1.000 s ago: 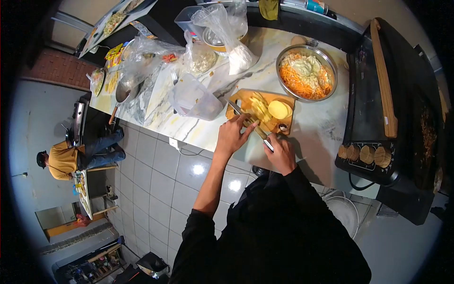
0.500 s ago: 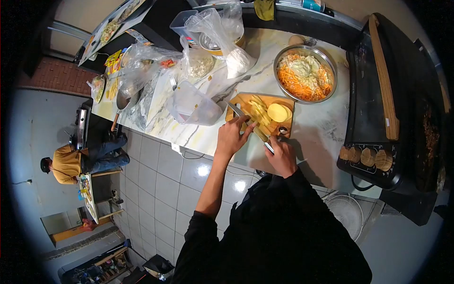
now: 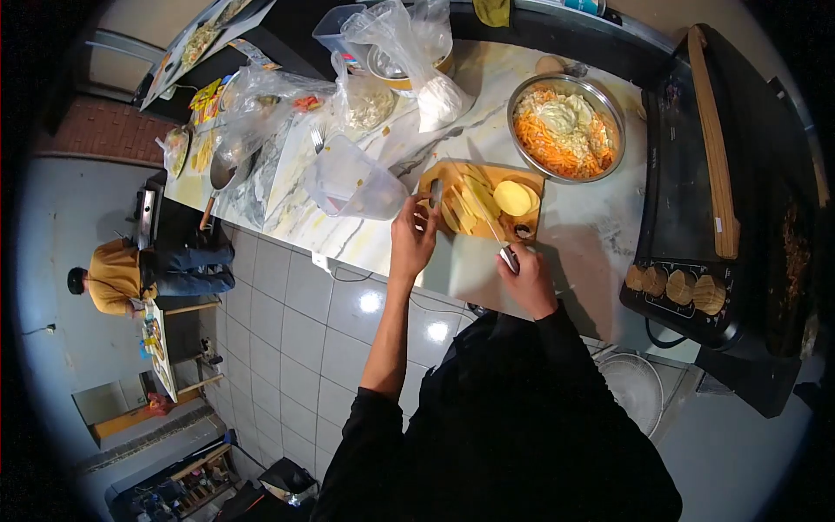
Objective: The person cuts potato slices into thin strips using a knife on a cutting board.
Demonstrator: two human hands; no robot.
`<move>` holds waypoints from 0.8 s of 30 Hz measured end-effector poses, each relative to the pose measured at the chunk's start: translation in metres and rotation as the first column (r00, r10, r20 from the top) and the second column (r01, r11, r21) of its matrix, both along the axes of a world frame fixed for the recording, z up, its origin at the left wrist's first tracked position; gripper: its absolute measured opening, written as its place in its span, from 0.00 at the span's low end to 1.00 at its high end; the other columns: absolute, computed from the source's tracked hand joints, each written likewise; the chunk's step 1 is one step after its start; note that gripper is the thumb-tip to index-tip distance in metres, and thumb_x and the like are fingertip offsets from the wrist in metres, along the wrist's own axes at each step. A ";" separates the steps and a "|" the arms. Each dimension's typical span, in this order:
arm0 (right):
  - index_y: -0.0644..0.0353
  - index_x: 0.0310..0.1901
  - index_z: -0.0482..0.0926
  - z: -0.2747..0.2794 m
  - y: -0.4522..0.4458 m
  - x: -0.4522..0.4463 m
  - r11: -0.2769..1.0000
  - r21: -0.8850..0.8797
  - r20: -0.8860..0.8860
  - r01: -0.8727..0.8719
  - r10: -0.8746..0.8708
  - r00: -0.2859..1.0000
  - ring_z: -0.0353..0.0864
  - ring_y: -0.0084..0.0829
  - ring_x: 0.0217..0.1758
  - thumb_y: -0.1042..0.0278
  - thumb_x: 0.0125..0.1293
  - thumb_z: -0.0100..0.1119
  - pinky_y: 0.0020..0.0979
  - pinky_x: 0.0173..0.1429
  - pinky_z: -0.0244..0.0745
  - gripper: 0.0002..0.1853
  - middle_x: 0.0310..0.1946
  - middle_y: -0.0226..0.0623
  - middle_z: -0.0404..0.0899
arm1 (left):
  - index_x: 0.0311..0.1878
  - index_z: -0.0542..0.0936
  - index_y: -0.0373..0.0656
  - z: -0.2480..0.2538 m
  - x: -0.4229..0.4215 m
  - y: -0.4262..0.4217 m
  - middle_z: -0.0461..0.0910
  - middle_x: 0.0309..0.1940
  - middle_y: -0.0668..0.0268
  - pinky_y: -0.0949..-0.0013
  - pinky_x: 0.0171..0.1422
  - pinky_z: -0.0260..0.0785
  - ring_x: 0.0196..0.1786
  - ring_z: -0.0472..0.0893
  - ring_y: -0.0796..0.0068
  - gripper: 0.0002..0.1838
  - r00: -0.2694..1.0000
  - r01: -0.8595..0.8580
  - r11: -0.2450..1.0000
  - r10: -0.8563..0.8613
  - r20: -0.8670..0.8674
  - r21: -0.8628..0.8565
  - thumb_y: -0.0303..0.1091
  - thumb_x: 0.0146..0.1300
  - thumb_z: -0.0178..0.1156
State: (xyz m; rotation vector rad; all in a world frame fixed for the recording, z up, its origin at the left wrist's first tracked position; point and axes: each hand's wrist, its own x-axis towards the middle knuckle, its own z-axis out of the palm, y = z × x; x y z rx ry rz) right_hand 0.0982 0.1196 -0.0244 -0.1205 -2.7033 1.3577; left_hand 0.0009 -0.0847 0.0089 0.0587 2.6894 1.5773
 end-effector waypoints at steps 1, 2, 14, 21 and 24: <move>0.64 0.34 0.74 0.002 0.002 -0.001 0.991 -0.133 0.051 -0.023 0.030 0.998 0.76 0.46 0.25 0.65 0.65 0.65 0.43 0.32 0.70 0.12 0.24 0.47 0.76 | 0.55 0.78 0.36 -0.004 0.002 -0.001 0.78 0.28 0.62 0.68 0.33 0.72 0.29 0.80 0.73 0.15 1.000 -0.005 1.000 0.005 0.002 0.003 0.33 0.68 0.64; 0.65 0.34 0.73 0.005 0.004 -0.002 0.964 -0.264 0.098 -0.038 0.066 0.993 0.73 0.42 0.23 0.65 0.67 0.63 0.39 0.30 0.67 0.12 0.22 0.45 0.74 | 0.54 0.78 0.36 -0.009 0.004 -0.002 0.80 0.31 0.60 0.68 0.36 0.75 0.32 0.81 0.72 0.15 1.000 -0.010 1.000 0.010 0.005 -0.001 0.32 0.68 0.63; 0.64 0.38 0.72 0.006 -0.012 0.014 0.959 0.134 0.185 -0.251 0.225 0.957 0.80 0.58 0.33 0.62 0.71 0.55 0.54 0.36 0.72 0.12 0.27 0.55 0.79 | 0.48 0.82 0.30 -0.040 0.005 0.006 0.86 0.36 0.51 0.65 0.44 0.79 0.36 0.88 0.62 0.14 0.991 -0.098 0.995 0.096 -0.094 -0.014 0.25 0.59 0.67; 0.67 0.41 0.74 0.004 -0.022 0.016 0.970 0.102 0.146 -0.220 0.205 0.968 0.80 0.62 0.32 0.59 0.72 0.54 0.56 0.37 0.74 0.15 0.24 0.60 0.79 | 0.47 0.84 0.30 -0.042 0.006 0.012 0.86 0.35 0.51 0.65 0.44 0.79 0.36 0.88 0.63 0.13 0.985 -0.142 0.990 0.138 -0.101 -0.024 0.23 0.57 0.67; 0.67 0.41 0.74 0.009 -0.021 0.016 0.968 0.088 0.175 -0.235 0.217 0.960 0.81 0.61 0.32 0.59 0.72 0.53 0.56 0.37 0.74 0.15 0.24 0.60 0.79 | 0.46 0.84 0.30 -0.042 0.007 0.013 0.87 0.35 0.51 0.66 0.44 0.79 0.36 0.88 0.63 0.13 0.984 -0.147 0.989 0.144 -0.103 -0.025 0.23 0.57 0.67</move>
